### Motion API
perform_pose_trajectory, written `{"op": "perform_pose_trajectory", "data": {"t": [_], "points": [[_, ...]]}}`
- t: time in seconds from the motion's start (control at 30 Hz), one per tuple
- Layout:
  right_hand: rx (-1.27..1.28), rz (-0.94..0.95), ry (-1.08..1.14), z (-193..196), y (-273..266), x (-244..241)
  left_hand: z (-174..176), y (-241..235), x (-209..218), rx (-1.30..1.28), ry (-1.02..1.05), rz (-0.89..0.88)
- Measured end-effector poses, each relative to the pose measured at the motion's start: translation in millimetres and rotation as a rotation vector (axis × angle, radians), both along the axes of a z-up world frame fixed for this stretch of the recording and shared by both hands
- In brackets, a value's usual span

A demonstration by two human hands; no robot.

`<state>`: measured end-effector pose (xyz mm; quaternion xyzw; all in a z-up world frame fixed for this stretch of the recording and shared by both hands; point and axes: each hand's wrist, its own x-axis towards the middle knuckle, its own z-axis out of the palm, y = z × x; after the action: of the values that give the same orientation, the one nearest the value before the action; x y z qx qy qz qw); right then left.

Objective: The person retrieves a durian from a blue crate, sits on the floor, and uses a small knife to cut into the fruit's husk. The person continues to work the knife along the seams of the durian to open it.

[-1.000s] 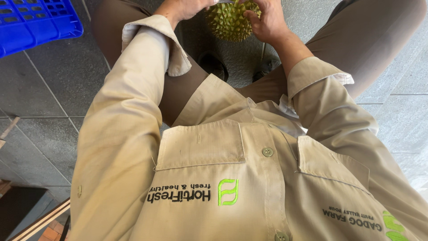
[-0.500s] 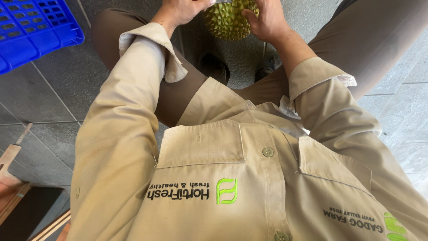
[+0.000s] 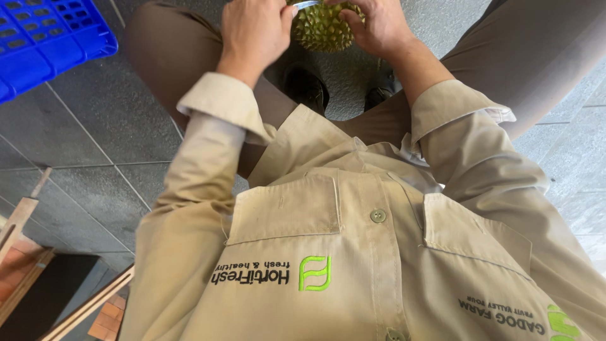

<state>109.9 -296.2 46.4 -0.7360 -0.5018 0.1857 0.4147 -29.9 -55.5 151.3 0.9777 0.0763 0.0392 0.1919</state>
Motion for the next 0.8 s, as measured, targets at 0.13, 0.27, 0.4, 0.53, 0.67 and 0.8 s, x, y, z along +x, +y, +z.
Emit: {"op": "perform_pose_trajectory", "data": {"t": [0.13, 0.27, 0.4, 0.53, 0.67, 0.8], "points": [[0.01, 0.011, -0.022, 15.0, 3.4, -0.4, 37.3, -11.4, -8.9, 0.045, 0.025, 0.113], [0.035, 0.076, -0.006, 16.3, -0.6, -2.5, 38.5, -19.2, -8.7, 0.055, 0.014, 0.037], [0.013, 0.052, -0.217, 10.5, -6.8, -7.4, 25.3, -26.4, -6.0, 0.043, -0.001, -0.012], [0.011, 0.08, -0.253, 4.0, -11.4, -12.8, 21.8, -25.5, -7.9, 0.079, 0.015, -0.002], [-0.008, 0.102, -0.265, 0.6, -12.8, -14.1, 23.8, -23.6, -9.7, 0.062, 0.046, -0.014], [-0.013, 0.101, -0.294, 0.3, -11.5, -16.7, 21.6, -21.3, -10.2, 0.069, 0.045, -0.013]]}}
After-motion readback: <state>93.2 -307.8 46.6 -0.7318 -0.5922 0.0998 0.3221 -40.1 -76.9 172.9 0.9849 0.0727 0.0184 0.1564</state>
